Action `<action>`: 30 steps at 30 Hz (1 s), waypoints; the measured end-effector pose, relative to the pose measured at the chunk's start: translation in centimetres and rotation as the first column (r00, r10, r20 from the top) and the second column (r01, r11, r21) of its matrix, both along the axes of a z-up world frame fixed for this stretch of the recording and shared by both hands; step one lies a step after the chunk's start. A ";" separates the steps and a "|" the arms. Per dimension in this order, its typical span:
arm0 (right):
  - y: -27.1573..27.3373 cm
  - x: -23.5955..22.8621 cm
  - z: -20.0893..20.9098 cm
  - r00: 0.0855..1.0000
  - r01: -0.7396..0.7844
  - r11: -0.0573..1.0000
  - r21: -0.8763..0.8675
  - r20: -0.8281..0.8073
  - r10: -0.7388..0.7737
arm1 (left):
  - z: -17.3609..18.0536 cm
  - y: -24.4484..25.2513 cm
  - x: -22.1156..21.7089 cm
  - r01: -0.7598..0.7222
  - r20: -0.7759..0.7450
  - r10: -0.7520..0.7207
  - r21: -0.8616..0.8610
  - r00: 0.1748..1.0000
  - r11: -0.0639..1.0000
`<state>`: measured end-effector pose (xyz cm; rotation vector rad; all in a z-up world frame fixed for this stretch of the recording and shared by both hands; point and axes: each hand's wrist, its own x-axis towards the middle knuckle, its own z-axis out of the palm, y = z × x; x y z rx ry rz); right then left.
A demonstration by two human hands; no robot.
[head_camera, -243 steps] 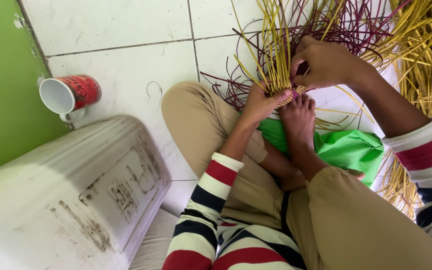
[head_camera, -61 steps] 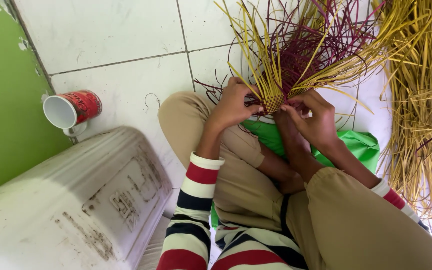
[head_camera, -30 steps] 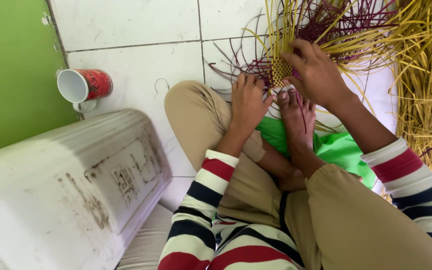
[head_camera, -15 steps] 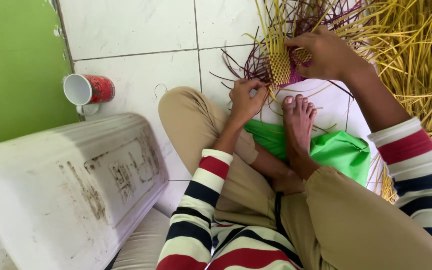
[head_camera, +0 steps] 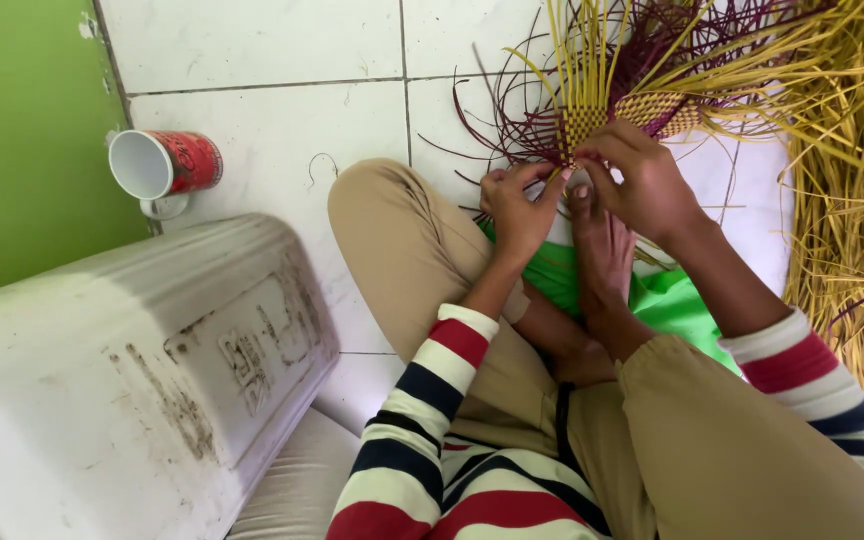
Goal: Weaving colored straw fibers together to create a patterned mat or object
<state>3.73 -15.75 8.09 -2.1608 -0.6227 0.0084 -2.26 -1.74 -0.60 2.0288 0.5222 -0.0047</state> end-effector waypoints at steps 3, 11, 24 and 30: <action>-0.4 1.2 -1.8 0.998 -0.056 0.993 -0.102 0.029 0.060 | 0.3 0.0 -0.2 -0.020 0.002 0.020 -0.090 1.000 0.996; -0.1 3.2 -1.0 0.988 -0.134 0.924 -0.359 0.023 0.152 | -2.1 0.2 1.7 -0.035 -0.006 0.035 -0.049 0.999 0.998; -1.0 1.6 1.3 0.988 -0.156 0.964 -0.217 -0.025 0.154 | 2.7 2.2 -0.1 0.059 0.043 -0.050 -0.241 0.998 0.969; -4.2 2.2 1.7 0.925 0.186 0.979 0.083 0.322 -0.203 | 5.1 2.8 1.5 0.141 0.386 -0.112 -0.047 0.916 0.989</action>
